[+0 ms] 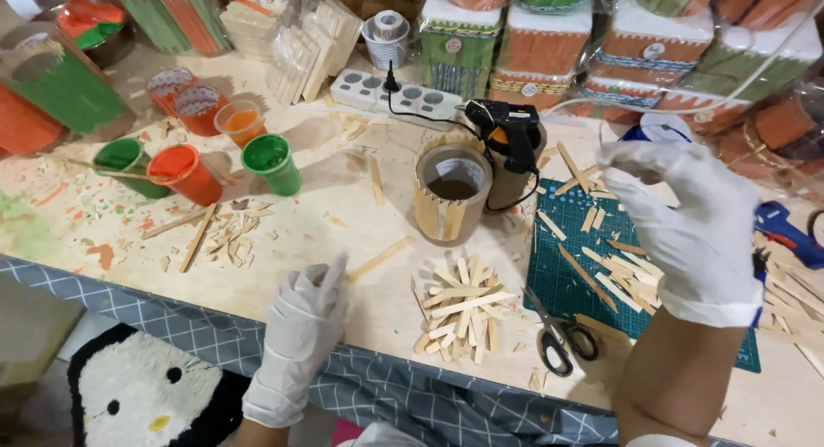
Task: Assembling a decorative container by gluing small wooden sticks onto a cylindrical tube using a hot glue gun.
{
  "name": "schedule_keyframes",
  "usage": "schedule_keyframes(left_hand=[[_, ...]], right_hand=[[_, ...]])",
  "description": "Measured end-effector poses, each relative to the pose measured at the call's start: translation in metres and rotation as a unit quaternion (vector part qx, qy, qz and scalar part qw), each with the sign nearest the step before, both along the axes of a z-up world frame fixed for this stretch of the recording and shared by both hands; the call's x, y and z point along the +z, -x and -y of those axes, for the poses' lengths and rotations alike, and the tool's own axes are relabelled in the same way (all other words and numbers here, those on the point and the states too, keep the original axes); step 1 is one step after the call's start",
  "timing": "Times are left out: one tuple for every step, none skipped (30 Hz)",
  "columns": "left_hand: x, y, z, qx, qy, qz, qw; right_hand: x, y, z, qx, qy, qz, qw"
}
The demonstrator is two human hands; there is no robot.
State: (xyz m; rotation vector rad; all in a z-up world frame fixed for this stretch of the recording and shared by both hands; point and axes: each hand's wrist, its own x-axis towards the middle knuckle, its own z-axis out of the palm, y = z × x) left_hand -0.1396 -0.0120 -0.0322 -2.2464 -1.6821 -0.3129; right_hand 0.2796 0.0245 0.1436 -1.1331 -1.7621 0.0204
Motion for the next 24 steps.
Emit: schedule_keyframes(left_hand=[[0.010, -0.013, 0.002, -0.021, -0.005, 0.065, 0.998], [0.021, -0.028, 0.003, -0.040, -0.012, 0.132, 0.990], [0.021, -0.039, 0.005, -0.043, -0.014, 0.132, 0.990], [0.023, -0.049, 0.005, -0.068, 0.004, 0.152, 0.986], [0.024, -0.059, 0.005, -0.094, 0.022, 0.171, 0.980], [0.021, -0.064, 0.006, -0.099, 0.018, 0.170, 0.980], [0.019, -0.070, 0.007, -0.116, -0.017, 0.198, 0.973], [0.015, -0.076, 0.007, -0.133, -0.050, 0.226, 0.964], [0.029, -0.085, 0.002, -0.137, -0.052, 0.226, 0.963], [0.042, -0.094, -0.002, -0.173, -0.103, 0.255, 0.946], [0.056, -0.102, -0.004, -0.209, -0.153, 0.282, 0.924], [0.067, -0.118, -0.009, -0.209, -0.156, 0.283, 0.923], [0.079, -0.132, -0.014, -0.223, -0.153, 0.286, 0.919], [0.091, -0.147, -0.018, -0.236, -0.150, 0.288, 0.916], [0.102, -0.167, -0.026, -0.236, -0.153, 0.289, 0.915], [0.113, -0.187, -0.035, -0.229, -0.141, 0.267, 0.926], [0.125, -0.207, -0.045, -0.220, -0.129, 0.245, 0.935], [0.136, -0.217, -0.048, -0.219, -0.132, 0.246, 0.935], [0.147, -0.227, -0.051, -0.176, -0.084, 0.196, 0.961], [0.158, -0.237, -0.054, -0.130, -0.035, 0.145, 0.980], [0.152, -0.244, -0.062, -0.128, -0.039, 0.147, 0.980], [0.146, -0.251, -0.070, -0.112, -0.029, 0.157, 0.981], [0.141, -0.257, -0.078, -0.097, -0.019, 0.166, 0.981], [0.126, -0.263, -0.087, -0.094, -0.026, 0.169, 0.981]], right_hand=[[0.002, 0.003, -0.006, -0.011, 0.087, 0.007, 0.996], [0.005, 0.005, -0.014, -0.019, 0.171, 0.015, 0.985], [0.001, 0.009, -0.023, -0.022, 0.169, 0.015, 0.985], [-0.002, 0.015, -0.033, -0.057, 0.246, 0.026, 0.967], [-0.005, 0.020, -0.043, -0.092, 0.322, 0.036, 0.941], [-0.023, 0.014, -0.058, -0.096, 0.318, 0.034, 0.943], [-0.041, 0.007, -0.075, -0.100, 0.225, 0.013, 0.969], [-0.059, 0.000, -0.091, -0.103, 0.131, -0.005, 0.986], [-0.060, -0.001, -0.096, -0.107, 0.128, -0.006, 0.986], [-0.061, 0.000, -0.101, -0.086, 0.203, -0.083, 0.972], [-0.062, 0.000, -0.107, -0.062, 0.275, -0.159, 0.946], [-0.062, -0.003, -0.109, -0.062, 0.273, -0.158, 0.947], [-0.062, -0.005, -0.112, -0.079, 0.273, -0.162, 0.945], [-0.062, -0.007, -0.115, -0.095, 0.274, -0.168, 0.942], [-0.071, -0.015, -0.119, -0.094, 0.272, -0.167, 0.943], [-0.080, -0.022, -0.124, -0.101, 0.262, -0.178, 0.943], [-0.088, -0.030, -0.129, -0.107, 0.251, -0.190, 0.943], [-0.101, -0.037, -0.138, -0.106, 0.249, -0.188, 0.944], [-0.113, -0.045, -0.147, -0.127, 0.259, -0.125, 0.949], [-0.125, -0.052, -0.158, -0.147, 0.268, -0.062, 0.950], [-0.125, -0.051, -0.157, -0.145, 0.264, -0.059, 0.952], [-0.126, -0.050, -0.157, -0.130, 0.254, -0.071, 0.956], [-0.126, -0.049, -0.156, -0.116, 0.243, -0.084, 0.959], [-0.124, -0.049, -0.157, -0.113, 0.238, -0.079, 0.962]])
